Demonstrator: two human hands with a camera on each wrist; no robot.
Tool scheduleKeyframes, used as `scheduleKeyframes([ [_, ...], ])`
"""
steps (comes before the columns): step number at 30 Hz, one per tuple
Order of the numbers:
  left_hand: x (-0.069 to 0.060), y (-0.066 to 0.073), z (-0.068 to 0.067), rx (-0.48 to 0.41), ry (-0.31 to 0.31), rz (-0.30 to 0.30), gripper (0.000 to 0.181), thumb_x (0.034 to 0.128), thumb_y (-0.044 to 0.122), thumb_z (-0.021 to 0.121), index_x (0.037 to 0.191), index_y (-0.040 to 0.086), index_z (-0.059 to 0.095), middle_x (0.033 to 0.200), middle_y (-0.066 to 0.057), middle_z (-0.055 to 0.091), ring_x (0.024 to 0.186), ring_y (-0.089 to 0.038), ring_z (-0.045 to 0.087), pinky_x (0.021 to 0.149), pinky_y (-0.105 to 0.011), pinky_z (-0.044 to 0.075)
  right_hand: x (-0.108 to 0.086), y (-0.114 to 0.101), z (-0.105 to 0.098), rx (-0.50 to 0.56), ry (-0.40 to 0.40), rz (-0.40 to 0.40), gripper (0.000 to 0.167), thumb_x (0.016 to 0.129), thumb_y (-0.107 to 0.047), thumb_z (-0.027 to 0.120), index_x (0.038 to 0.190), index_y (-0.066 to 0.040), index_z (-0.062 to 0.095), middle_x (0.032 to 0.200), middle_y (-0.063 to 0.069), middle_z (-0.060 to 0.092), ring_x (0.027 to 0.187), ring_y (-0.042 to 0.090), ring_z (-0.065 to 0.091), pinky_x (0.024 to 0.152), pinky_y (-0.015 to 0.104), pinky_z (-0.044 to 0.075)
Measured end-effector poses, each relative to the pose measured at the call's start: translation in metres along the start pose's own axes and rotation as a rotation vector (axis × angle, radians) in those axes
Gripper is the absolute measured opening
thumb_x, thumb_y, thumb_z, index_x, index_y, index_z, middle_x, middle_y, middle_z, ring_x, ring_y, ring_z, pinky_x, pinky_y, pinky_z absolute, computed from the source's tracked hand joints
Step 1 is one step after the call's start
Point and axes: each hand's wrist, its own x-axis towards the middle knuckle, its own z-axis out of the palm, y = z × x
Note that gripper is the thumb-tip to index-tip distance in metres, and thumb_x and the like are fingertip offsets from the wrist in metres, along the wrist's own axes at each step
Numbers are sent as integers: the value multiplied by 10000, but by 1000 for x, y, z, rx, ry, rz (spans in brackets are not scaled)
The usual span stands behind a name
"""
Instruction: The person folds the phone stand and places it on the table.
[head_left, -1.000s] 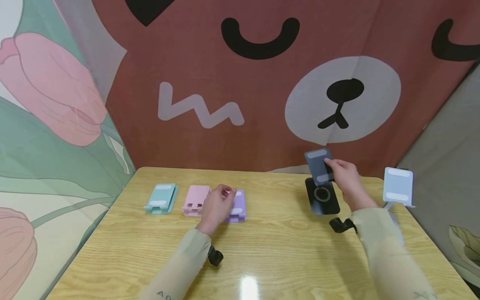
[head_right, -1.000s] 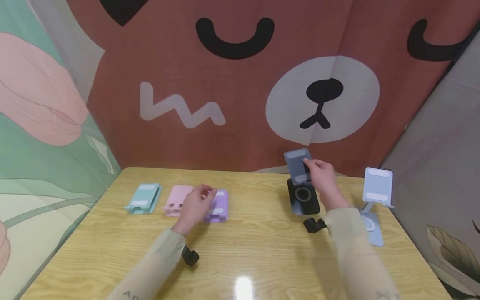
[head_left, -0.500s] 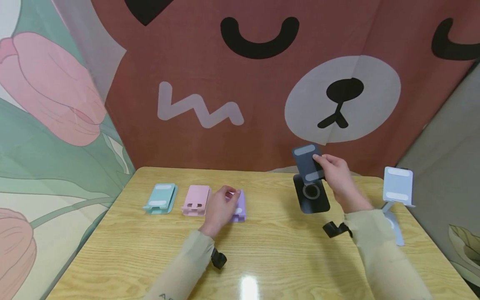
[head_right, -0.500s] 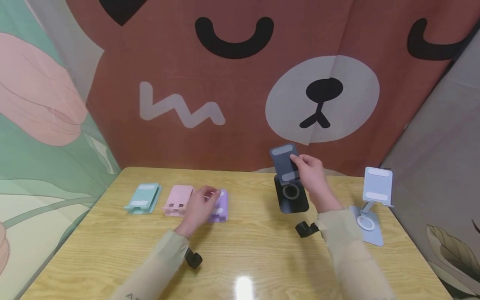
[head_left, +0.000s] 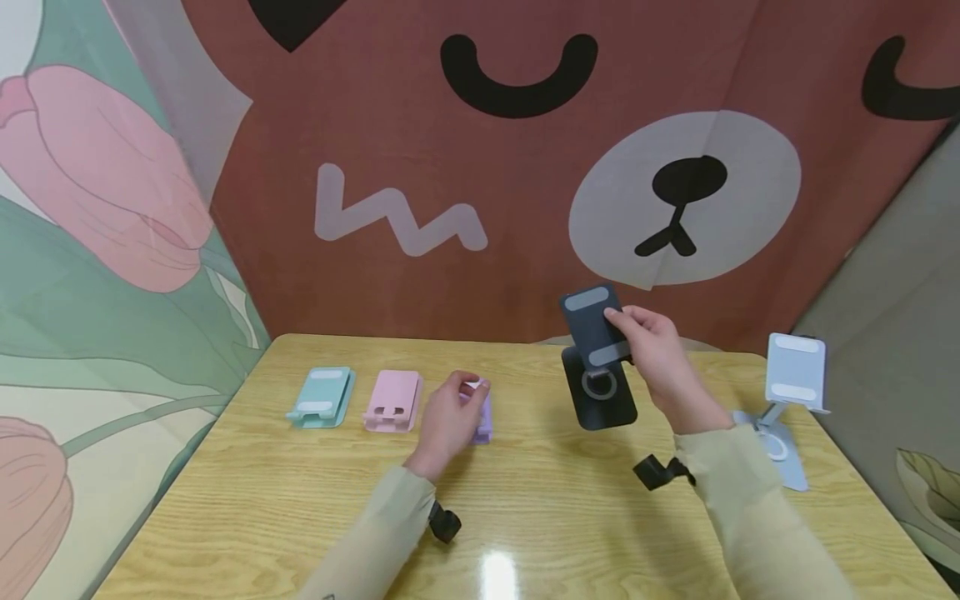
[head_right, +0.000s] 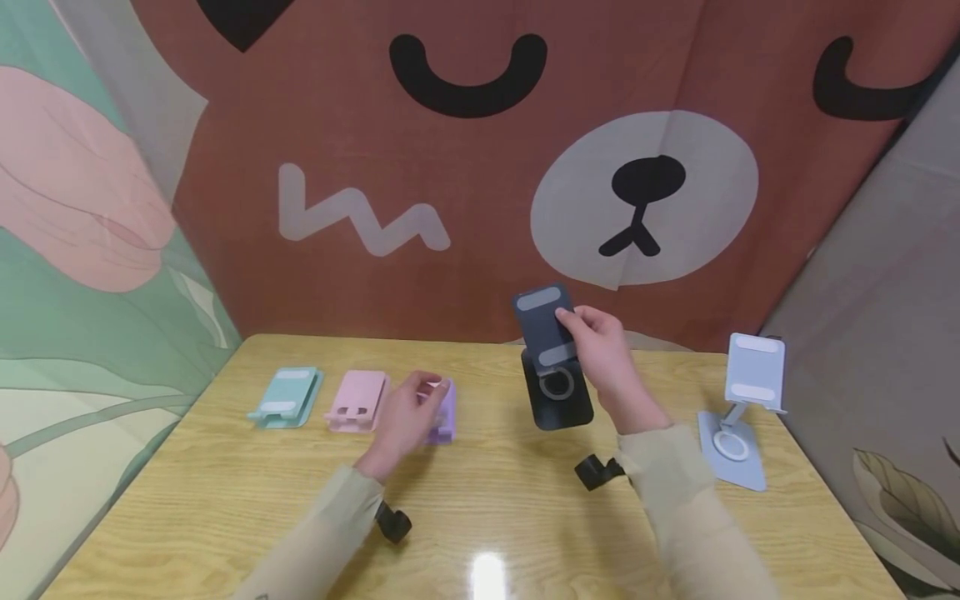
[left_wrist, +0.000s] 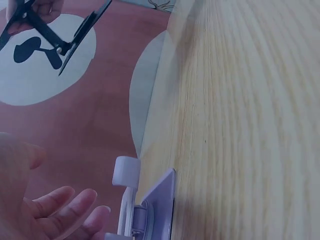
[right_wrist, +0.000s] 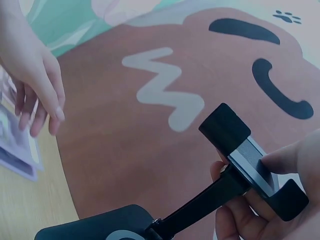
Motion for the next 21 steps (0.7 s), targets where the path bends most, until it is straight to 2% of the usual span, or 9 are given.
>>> scheduleKeyframes([
  [4,-2,2,1,-26,-15,10,370,1014,393,610,1206,81,659,1008,-15,694,887,-189,659,790,-401,525,-3,-3,8,8,1,-14,448,1067,-406,519,1079,38,576,884,38,635,851,187,574,778,357,429],
  [13,-7,13,8,-104,-70,32,415,1038,408,567,1250,57,633,1106,-60,696,1015,-225,661,908,-418,515,-8,-5,24,77,-24,-19,406,1073,-384,516,1069,19,565,963,90,610,916,230,547,788,360,413],
  [18,-10,18,13,-95,-102,46,450,1075,444,473,1246,59,631,1120,-69,689,1056,-239,650,926,-428,507,-12,-4,35,103,-46,-25,355,1078,-349,514,1073,3,560,971,108,604,874,224,571,737,327,451],
  [21,-11,21,16,-89,-121,55,469,1090,454,419,1213,61,643,1094,-59,690,1024,-234,648,905,-426,505,-15,-4,42,104,-63,-32,333,1081,-329,514,1077,1,558,971,113,611,851,215,590,721,326,473],
])
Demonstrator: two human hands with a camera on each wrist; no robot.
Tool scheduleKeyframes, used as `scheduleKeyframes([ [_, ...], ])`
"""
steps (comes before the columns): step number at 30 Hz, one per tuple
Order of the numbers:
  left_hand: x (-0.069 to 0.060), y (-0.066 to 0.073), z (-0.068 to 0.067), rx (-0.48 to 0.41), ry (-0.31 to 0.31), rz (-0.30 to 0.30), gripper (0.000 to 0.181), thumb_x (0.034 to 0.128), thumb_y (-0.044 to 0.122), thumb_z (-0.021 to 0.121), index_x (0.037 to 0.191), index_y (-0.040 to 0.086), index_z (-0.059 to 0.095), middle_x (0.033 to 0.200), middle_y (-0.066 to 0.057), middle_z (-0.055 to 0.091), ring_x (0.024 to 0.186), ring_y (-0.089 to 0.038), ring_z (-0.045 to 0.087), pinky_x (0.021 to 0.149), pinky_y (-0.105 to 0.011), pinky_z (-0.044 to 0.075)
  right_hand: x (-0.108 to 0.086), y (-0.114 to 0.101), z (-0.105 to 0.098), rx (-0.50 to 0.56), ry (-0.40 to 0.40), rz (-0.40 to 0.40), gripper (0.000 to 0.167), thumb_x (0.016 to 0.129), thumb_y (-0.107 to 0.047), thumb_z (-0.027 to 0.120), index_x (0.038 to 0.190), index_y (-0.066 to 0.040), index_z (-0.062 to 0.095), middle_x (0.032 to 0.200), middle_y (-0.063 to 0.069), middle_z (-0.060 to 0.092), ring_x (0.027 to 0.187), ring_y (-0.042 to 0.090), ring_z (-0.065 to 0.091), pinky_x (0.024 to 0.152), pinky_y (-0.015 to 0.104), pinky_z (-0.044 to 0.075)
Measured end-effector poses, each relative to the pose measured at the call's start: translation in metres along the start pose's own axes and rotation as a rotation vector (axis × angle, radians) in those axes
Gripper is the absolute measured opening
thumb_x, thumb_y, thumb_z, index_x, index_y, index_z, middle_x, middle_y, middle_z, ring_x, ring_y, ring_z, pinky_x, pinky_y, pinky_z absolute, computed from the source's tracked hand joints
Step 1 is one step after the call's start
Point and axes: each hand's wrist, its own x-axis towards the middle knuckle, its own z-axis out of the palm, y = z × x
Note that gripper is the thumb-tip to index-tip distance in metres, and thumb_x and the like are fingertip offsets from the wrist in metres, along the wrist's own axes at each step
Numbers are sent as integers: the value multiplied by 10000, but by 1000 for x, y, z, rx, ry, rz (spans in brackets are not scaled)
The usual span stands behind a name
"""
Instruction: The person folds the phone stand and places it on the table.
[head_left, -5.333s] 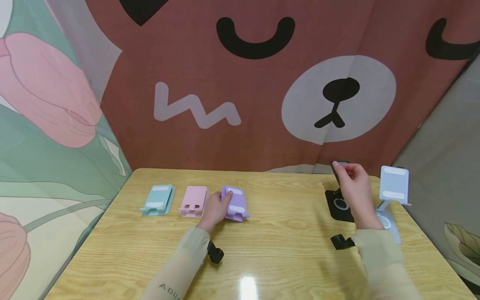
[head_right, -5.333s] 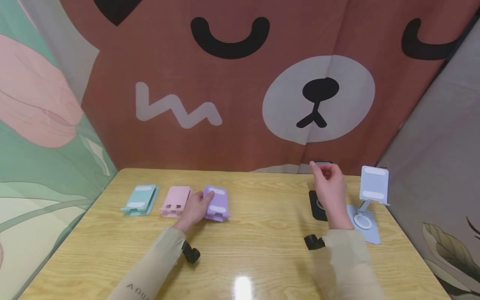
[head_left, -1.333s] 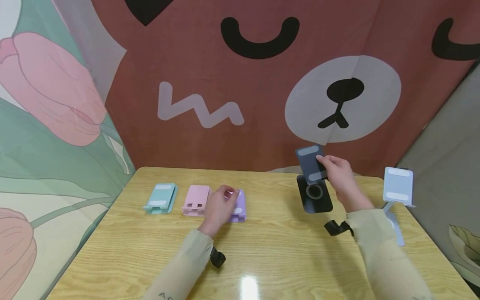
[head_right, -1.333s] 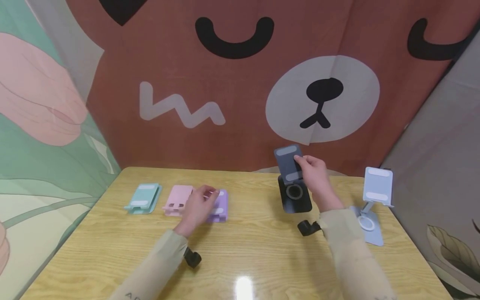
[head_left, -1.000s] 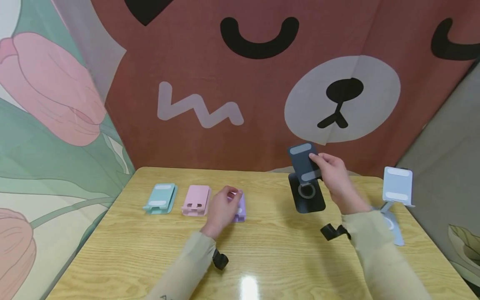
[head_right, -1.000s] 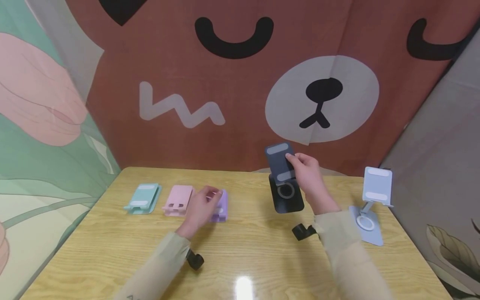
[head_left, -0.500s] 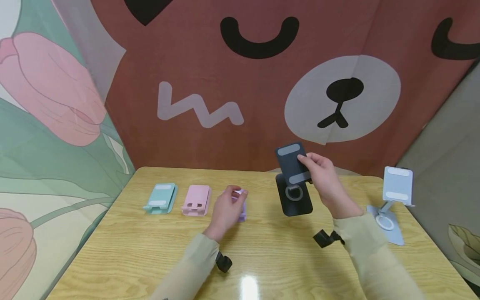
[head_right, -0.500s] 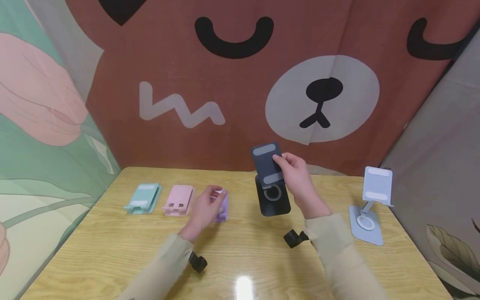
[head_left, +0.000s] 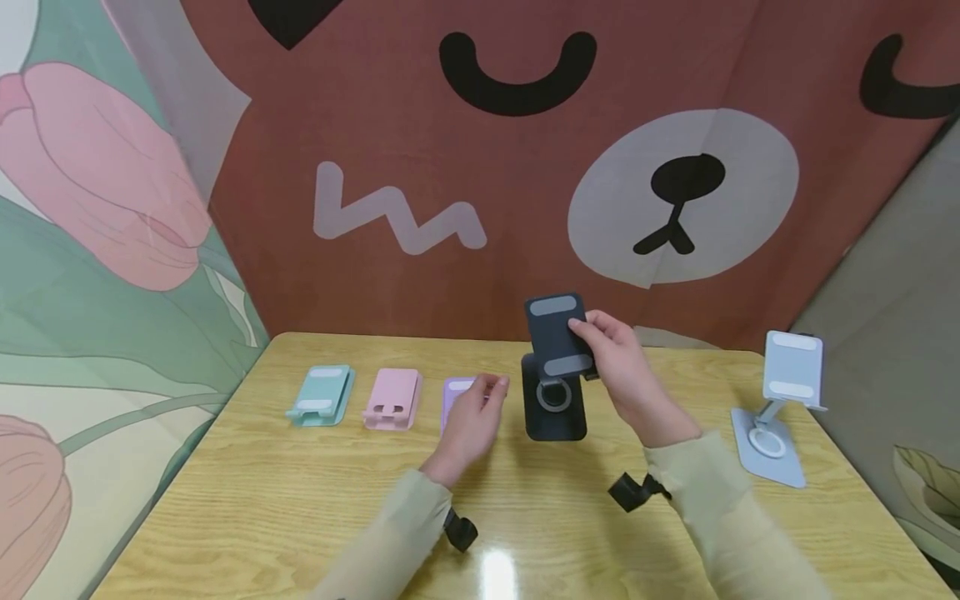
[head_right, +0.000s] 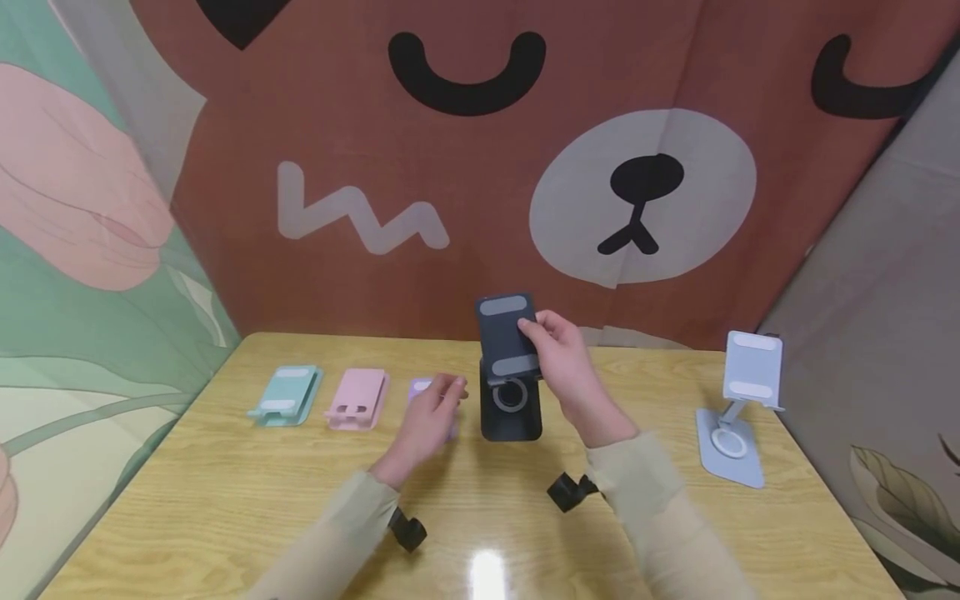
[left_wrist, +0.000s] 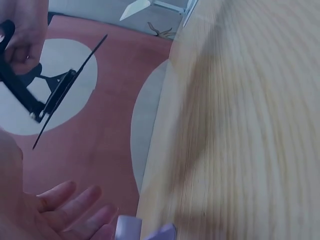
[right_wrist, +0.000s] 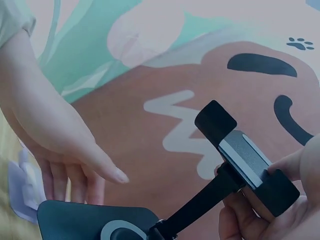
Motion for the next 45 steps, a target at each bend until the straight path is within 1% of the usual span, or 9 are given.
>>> scheduleKeyframes([
  [6,0,6,2,-18,-27,6,507,1094,484,362,1154,86,671,1074,-51,697,986,-231,634,869,-427,493,-3,1,12,-20,-25,-6,329,1082,-325,515,1100,0,560,966,139,636,842,252,594,714,349,481],
  [11,0,7,4,-20,-56,-5,515,1098,484,334,1054,101,676,913,-27,649,871,-222,594,787,-403,483,-6,1,20,-11,-38,6,331,1082,-327,514,1120,-2,559,976,143,654,847,269,608,718,345,488],
  [13,0,7,5,-36,-61,-12,503,1103,452,337,1037,89,679,918,-44,658,878,-224,598,796,-414,488,-7,1,22,-4,-39,12,331,1083,-329,512,1123,-4,558,980,142,660,855,269,613,732,352,489],
  [19,-1,7,9,-50,-24,15,467,1109,328,353,975,45,699,1019,-110,711,966,-243,648,864,-446,514,-11,1,29,14,-47,17,335,1087,-333,498,1138,-5,549,1035,162,665,922,296,624,812,385,495],
  [25,-1,5,8,-116,-11,-1,474,1120,331,340,965,62,699,959,-56,694,910,-201,628,814,-413,510,-13,1,31,3,-36,7,332,1088,-333,496,1133,-7,544,996,166,648,878,294,607,751,369,485],
  [33,-1,6,7,-212,57,-11,476,1117,377,377,965,61,699,801,-32,635,774,-172,585,693,-366,501,-12,4,33,9,-31,-12,356,1091,-354,489,1136,-3,529,969,152,680,819,259,625,698,339,478],
  [37,-2,6,8,-232,77,-16,466,1113,377,397,954,60,699,761,-24,616,746,-154,579,677,-349,505,-11,6,33,-18,-34,-29,368,1086,-371,498,1146,-10,528,1008,151,698,837,262,650,702,344,505],
  [39,-3,6,8,-230,93,-12,468,1111,370,408,892,60,682,706,-21,582,706,-151,572,643,-336,502,-11,7,33,-29,-35,-39,365,1083,-369,505,1144,-10,531,1014,153,706,841,262,666,713,346,525],
  [45,-5,5,8,-212,111,14,483,1108,379,417,792,83,631,601,6,467,596,-144,507,545,-300,452,-7,11,31,-53,-12,-85,381,1051,-391,575,1081,-13,543,928,158,675,802,273,672,687,351,563],
])
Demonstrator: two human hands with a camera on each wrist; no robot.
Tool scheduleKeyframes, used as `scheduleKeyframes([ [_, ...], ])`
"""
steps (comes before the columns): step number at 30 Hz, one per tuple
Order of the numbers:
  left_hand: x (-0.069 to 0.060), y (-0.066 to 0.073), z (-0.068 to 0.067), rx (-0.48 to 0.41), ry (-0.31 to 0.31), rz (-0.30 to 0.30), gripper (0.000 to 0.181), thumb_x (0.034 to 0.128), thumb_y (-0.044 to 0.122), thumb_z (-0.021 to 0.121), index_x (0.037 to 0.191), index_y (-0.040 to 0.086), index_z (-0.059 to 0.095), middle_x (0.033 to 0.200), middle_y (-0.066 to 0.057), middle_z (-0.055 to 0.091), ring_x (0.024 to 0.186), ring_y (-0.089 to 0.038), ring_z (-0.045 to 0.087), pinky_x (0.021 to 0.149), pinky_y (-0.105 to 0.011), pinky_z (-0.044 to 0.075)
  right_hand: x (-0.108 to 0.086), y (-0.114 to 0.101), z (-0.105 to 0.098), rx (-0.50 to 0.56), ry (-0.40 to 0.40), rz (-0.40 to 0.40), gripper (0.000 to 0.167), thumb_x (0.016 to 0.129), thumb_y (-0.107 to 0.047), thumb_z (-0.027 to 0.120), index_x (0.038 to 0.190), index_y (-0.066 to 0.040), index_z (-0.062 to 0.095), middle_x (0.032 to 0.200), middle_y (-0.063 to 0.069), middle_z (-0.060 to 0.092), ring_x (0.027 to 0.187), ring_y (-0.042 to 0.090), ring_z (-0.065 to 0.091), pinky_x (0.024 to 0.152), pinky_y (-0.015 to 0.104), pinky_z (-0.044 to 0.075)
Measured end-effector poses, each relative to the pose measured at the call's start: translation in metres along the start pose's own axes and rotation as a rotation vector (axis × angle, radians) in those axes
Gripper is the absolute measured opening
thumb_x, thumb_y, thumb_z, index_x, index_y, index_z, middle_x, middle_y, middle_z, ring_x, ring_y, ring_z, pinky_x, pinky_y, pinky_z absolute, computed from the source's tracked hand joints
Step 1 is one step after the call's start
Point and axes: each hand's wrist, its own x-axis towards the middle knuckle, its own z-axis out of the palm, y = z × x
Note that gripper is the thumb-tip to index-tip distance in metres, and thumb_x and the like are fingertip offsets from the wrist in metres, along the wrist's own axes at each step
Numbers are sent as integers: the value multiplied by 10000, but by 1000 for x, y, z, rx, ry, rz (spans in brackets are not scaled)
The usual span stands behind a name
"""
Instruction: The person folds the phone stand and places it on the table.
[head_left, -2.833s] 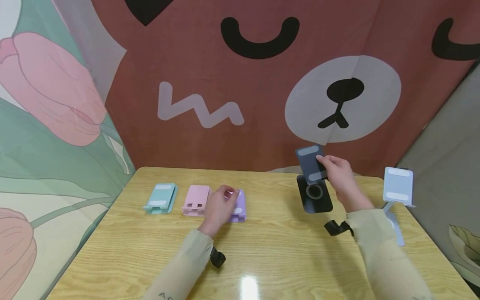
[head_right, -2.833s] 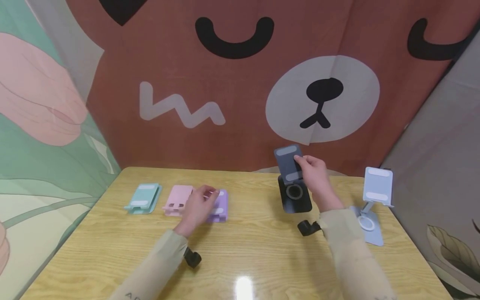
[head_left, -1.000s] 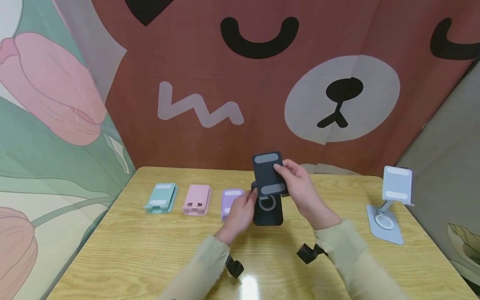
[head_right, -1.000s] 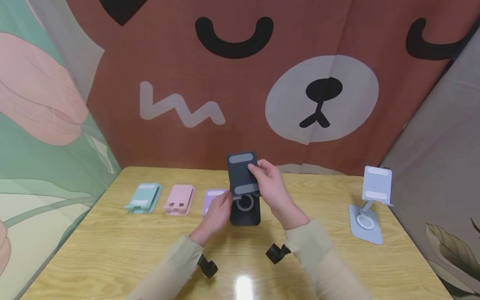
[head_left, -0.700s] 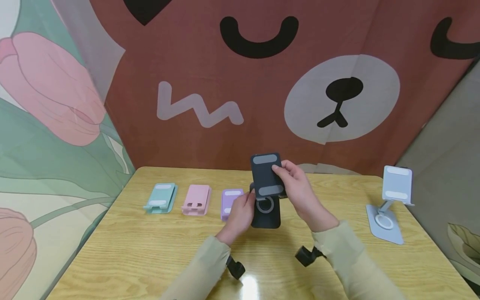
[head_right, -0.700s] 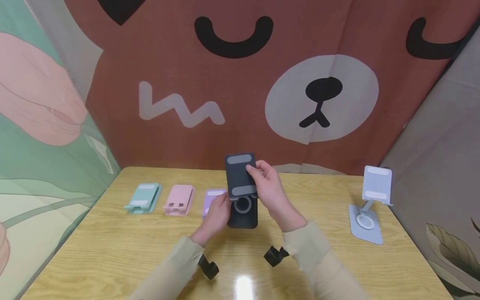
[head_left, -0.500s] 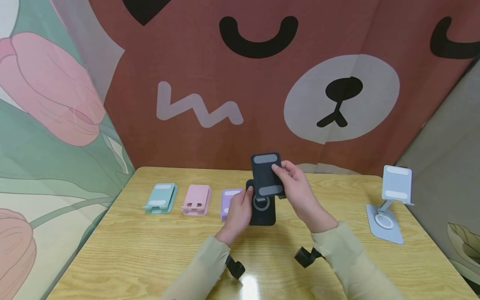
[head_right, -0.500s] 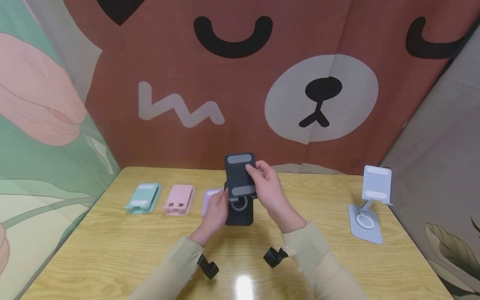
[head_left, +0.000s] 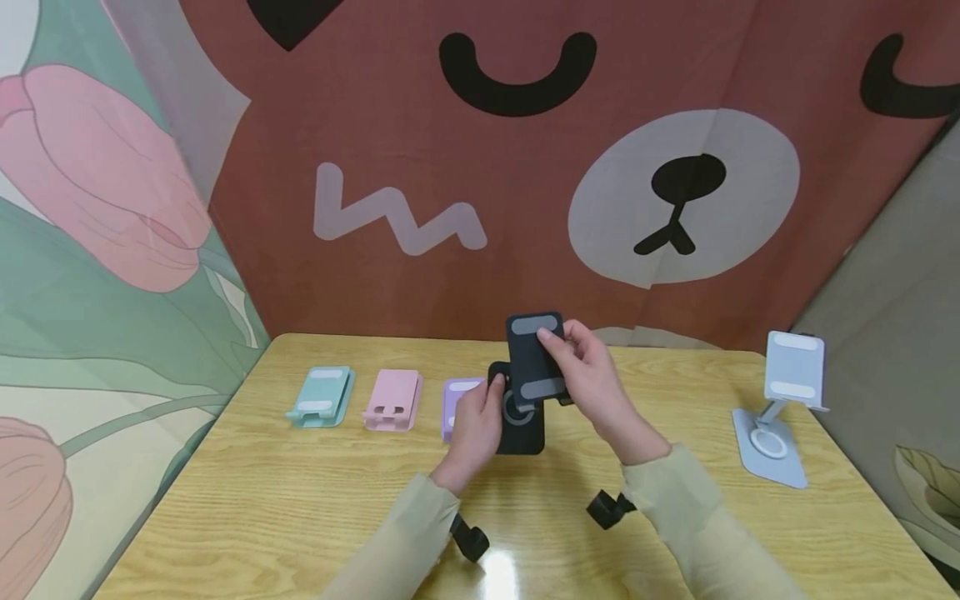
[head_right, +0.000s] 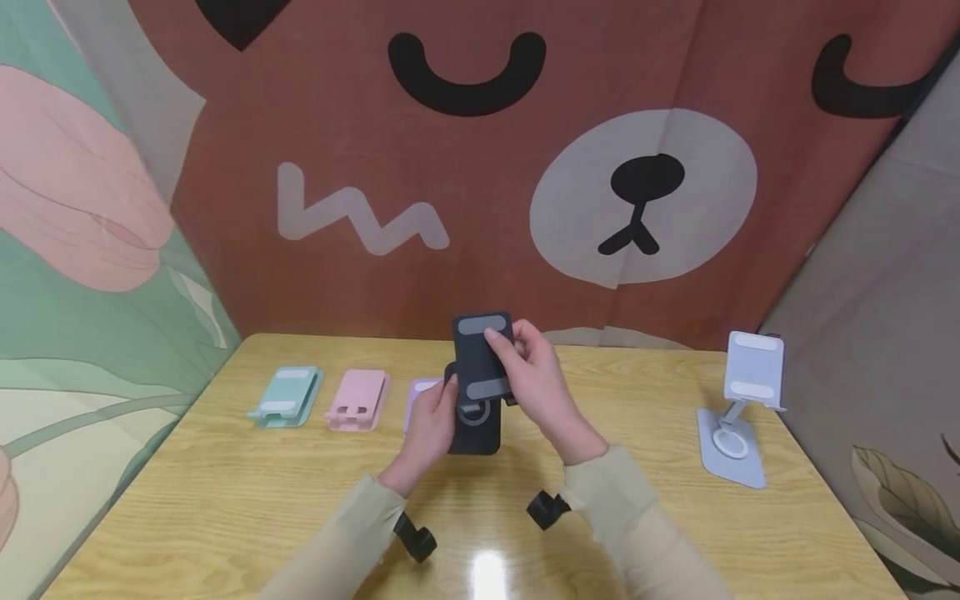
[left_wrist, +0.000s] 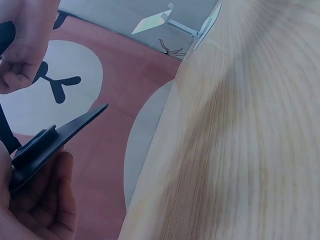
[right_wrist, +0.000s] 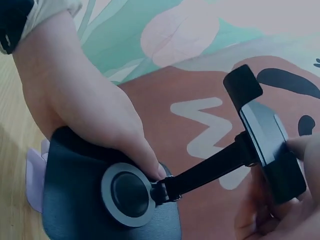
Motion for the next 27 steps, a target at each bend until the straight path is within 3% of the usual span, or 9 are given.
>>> scheduleKeyframes([
  [4,-1,-1,1,9,0,15,482,1108,387,415,792,96,635,591,19,458,578,-133,478,529,-289,422,3,2,0,-17,17,-24,441,1034,-457,578,1117,-24,595,959,166,642,831,296,654,709,374,568],
  [8,-2,-1,1,27,10,22,497,1108,382,421,744,91,592,577,17,413,536,-137,415,493,-286,362,2,2,0,-44,18,-14,526,1049,-526,491,1150,-29,631,1023,166,625,867,313,618,726,394,551],
  [16,-3,1,2,36,31,17,484,1112,381,410,758,96,579,575,12,388,499,-139,357,485,-276,314,1,4,2,-63,50,-8,603,1046,-593,417,1047,-34,641,988,168,599,825,327,606,683,404,548],
  [21,-4,2,3,53,76,46,499,1114,372,409,702,104,492,558,26,360,478,-124,335,475,-277,293,2,4,5,-69,54,-51,584,1055,-569,424,982,-30,635,926,165,596,772,326,602,646,409,544],
  [27,-3,3,5,98,138,57,482,1109,339,440,692,109,513,568,47,361,508,-115,356,491,-286,309,3,4,6,-73,60,-75,572,1064,-546,423,962,-29,644,886,161,608,736,329,606,617,413,549],
])
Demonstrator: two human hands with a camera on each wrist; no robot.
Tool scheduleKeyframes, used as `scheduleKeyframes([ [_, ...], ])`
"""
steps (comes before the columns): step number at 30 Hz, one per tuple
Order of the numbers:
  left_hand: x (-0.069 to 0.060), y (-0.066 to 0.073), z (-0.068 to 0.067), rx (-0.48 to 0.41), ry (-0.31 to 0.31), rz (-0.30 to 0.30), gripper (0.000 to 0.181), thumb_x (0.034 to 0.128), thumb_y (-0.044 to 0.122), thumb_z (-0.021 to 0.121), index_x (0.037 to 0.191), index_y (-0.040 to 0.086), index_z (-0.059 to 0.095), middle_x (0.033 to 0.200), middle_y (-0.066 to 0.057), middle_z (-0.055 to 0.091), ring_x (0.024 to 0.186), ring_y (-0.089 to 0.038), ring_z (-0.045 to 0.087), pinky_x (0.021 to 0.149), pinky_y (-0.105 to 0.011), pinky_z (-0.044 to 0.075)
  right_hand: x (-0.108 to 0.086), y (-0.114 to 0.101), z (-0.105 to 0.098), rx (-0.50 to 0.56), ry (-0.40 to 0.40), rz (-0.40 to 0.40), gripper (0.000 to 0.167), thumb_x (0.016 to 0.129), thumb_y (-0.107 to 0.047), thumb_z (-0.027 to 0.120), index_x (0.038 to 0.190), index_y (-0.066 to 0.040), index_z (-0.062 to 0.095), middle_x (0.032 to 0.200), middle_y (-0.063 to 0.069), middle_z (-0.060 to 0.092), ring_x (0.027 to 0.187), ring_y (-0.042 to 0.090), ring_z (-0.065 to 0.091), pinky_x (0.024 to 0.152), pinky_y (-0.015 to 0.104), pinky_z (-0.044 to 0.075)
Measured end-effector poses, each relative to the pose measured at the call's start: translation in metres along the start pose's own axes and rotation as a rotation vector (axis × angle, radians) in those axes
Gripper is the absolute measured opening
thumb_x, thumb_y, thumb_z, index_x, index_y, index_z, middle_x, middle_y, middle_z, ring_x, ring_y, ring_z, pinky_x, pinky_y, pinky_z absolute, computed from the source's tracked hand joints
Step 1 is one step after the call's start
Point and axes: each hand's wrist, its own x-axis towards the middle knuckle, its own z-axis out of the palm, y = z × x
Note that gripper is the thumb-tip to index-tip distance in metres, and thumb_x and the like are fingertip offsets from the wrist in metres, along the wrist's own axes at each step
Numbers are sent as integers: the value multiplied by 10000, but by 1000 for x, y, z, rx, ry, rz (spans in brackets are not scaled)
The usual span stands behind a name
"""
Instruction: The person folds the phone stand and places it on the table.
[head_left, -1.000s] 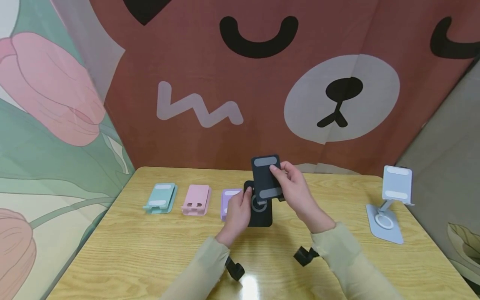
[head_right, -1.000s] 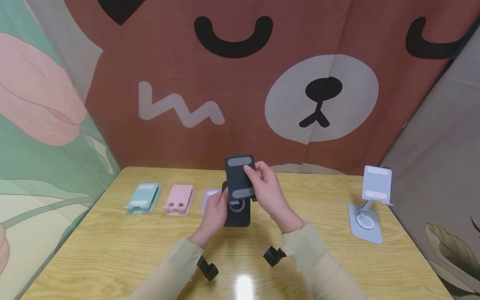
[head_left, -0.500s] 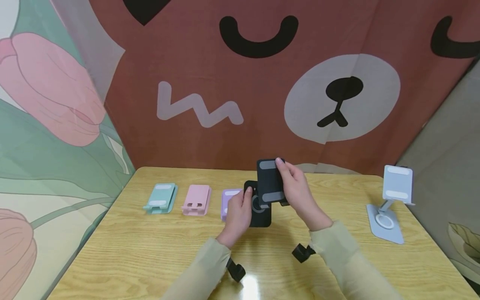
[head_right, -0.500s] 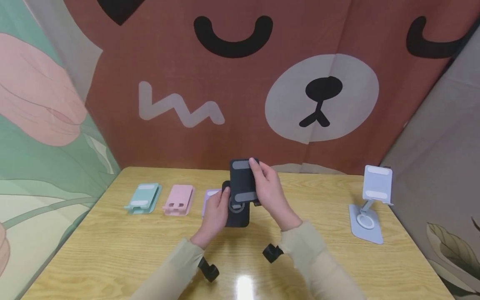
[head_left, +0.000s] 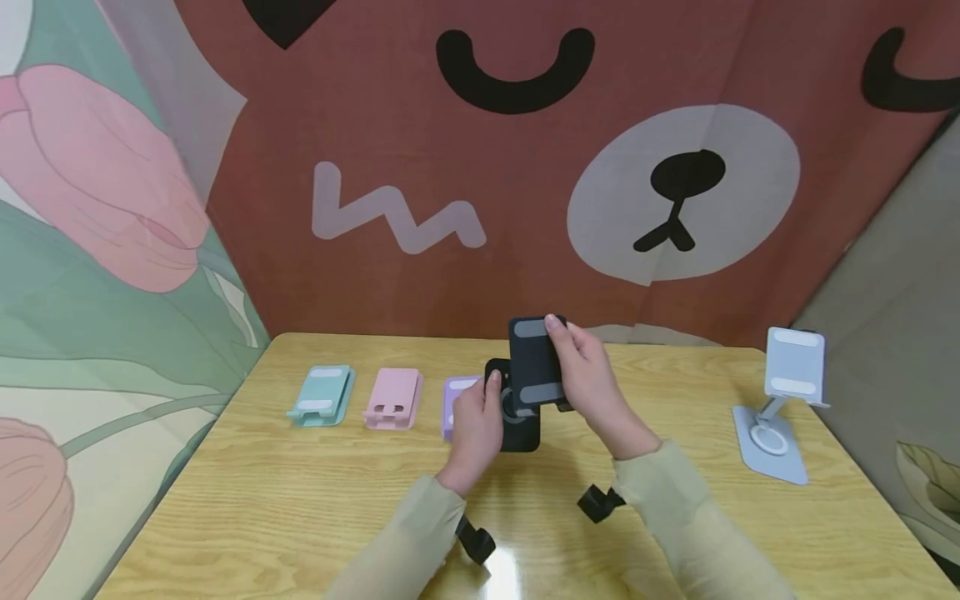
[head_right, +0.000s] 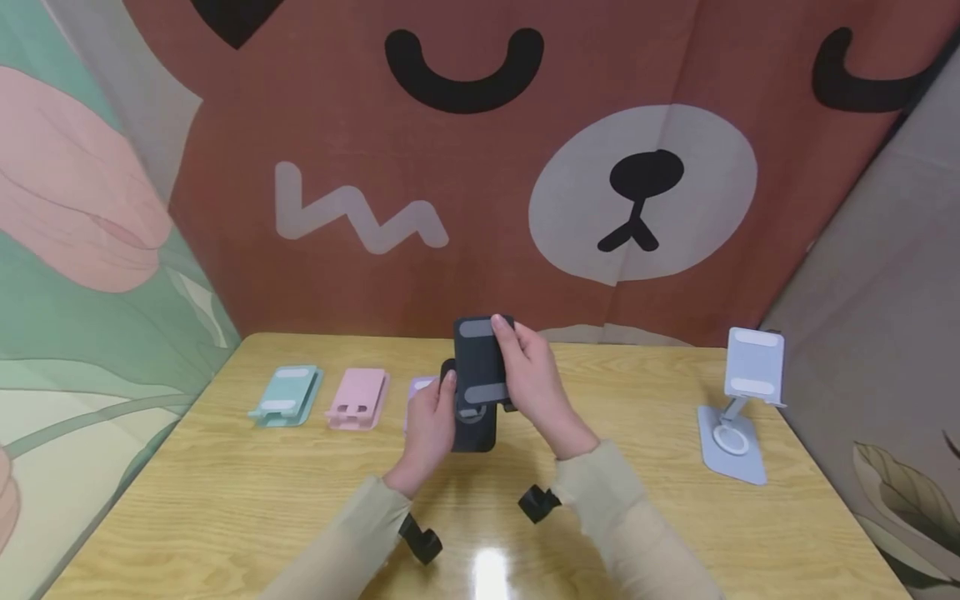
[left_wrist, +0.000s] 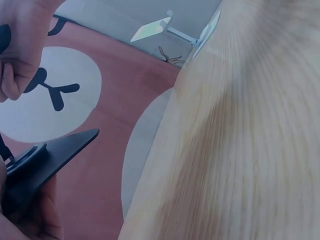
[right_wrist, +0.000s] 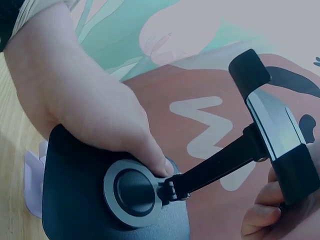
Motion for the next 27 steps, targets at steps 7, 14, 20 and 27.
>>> scheduleKeyframes([
  [7,0,-3,-1,-38,43,1,483,1104,353,453,726,82,585,573,41,372,535,-137,385,499,-291,321,-4,1,7,24,-1,41,545,1067,-520,449,956,-31,663,849,152,608,728,317,597,613,406,539],
  [14,1,-5,-2,-82,70,-15,484,1103,348,460,714,85,581,582,28,430,575,-150,449,534,-313,382,-11,8,20,36,22,46,498,1077,-452,478,902,-18,647,782,123,602,700,281,569,609,379,501],
  [20,2,-2,-4,-100,80,-54,484,1106,343,449,723,89,601,582,17,471,605,-166,489,570,-336,407,-15,10,28,37,46,87,490,1071,-460,491,899,-31,654,793,124,605,724,283,553,617,381,485],
  [27,3,-2,-3,-156,113,-64,479,1104,347,455,747,73,619,577,20,478,623,-162,503,583,-329,425,-18,17,34,48,71,110,498,1072,-471,479,968,-36,696,840,114,647,760,266,577,642,377,498],
])
